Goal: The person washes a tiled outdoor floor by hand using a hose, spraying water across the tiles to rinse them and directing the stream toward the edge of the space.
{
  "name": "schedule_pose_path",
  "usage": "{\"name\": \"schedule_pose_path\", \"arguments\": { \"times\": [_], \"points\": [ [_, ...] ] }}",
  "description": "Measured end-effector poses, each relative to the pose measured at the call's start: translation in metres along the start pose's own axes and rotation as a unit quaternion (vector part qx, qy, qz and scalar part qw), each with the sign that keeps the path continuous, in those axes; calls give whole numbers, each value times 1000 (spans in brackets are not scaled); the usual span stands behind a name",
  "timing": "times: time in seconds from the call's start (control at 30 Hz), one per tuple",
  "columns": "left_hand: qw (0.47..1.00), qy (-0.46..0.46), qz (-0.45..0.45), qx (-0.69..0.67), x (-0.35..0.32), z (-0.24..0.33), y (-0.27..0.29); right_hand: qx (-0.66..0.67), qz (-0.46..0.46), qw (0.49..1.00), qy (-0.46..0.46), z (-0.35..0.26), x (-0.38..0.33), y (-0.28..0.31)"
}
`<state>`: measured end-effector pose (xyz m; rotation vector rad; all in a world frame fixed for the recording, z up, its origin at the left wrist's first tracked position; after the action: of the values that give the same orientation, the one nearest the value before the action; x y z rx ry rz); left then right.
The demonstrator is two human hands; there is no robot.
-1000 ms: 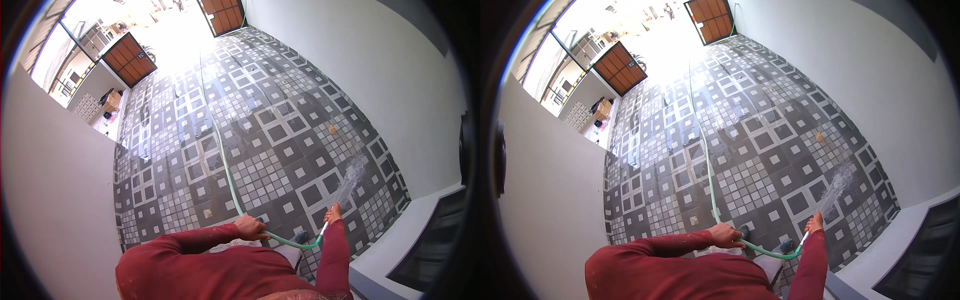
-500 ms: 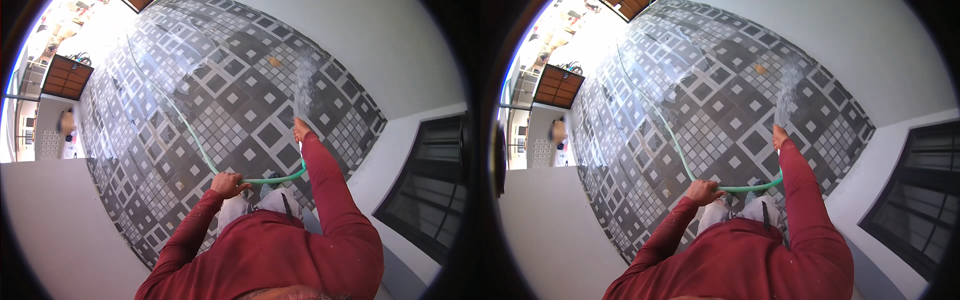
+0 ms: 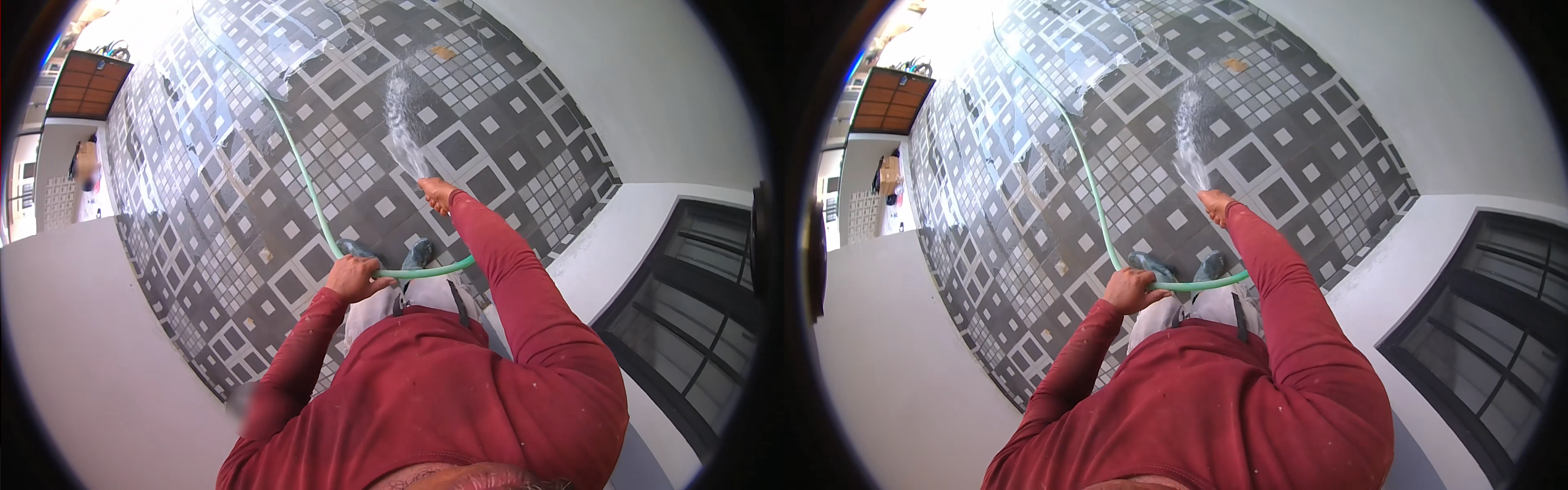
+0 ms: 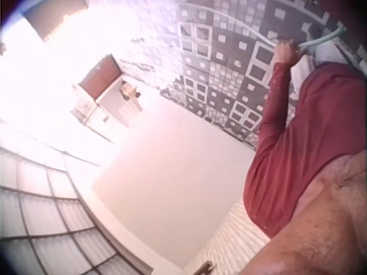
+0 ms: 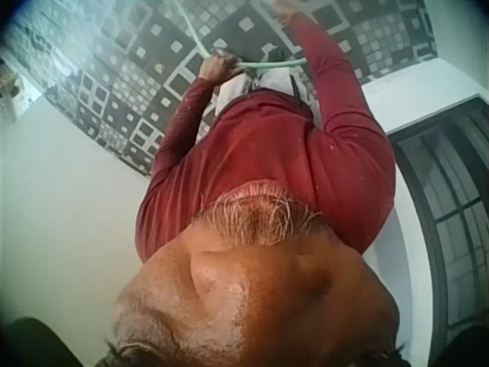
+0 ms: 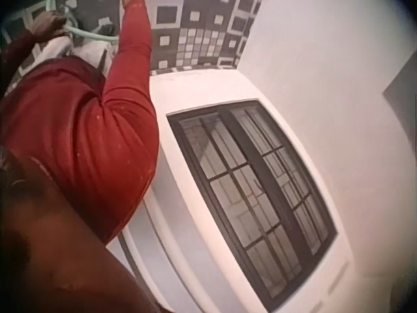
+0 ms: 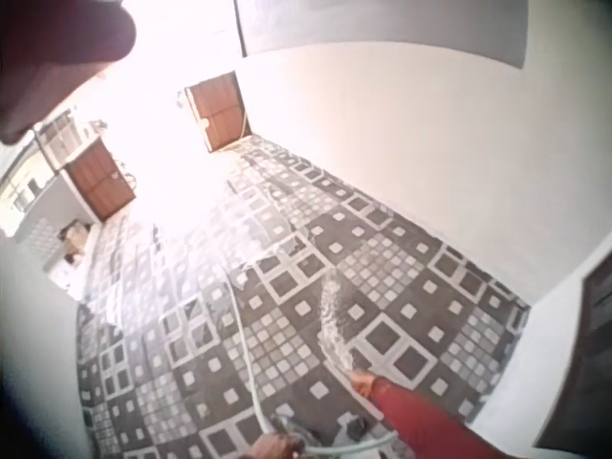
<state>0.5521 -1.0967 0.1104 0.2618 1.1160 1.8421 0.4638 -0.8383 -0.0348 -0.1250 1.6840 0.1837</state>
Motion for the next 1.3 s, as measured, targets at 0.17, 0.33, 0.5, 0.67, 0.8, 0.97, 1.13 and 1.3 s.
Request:
{"name": "schedule_pose_path", "arguments": {
  "times": [0.17,0.33,0.5,0.67,0.8,0.97,1.13,1.3],
  "points": [
    [999,15,38,-11,-25,-12,-5,-7,-10,1000,-7,-20,-6,-25],
    [991,94,87,-21,-63,-35,-8,220,8,974,-55,-29,22,16],
    [984,153,83,-28,-68,-40,-15,288,32,956,-55,-25,23,29],
    [990,108,79,-46,-51,-34,-24,204,39,977,-38,-26,18,26],
    [990,95,83,-56,-41,-35,-23,199,82,977,-15,-31,9,28],
    [991,108,72,-45,-28,-40,-14,230,97,968,24,-41,-2,47],
    [990,103,82,-43,-17,-37,-7,245,117,962,37,-58,-7,65],
    [988,68,112,-81,-20,-31,-14,190,107,976,18,-77,-1,61]
  ]
}}
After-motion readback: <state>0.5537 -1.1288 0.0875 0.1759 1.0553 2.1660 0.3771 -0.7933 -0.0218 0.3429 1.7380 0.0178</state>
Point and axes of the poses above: each hand's wrist, its own x-axis towards the middle knuckle, its own y-axis out of the back of the hand, z = x × y, the point moved 2 cm from there along x, towards the middle knuckle, and after that the axes turned 8 degrees about -y, right-handed, at the moved point
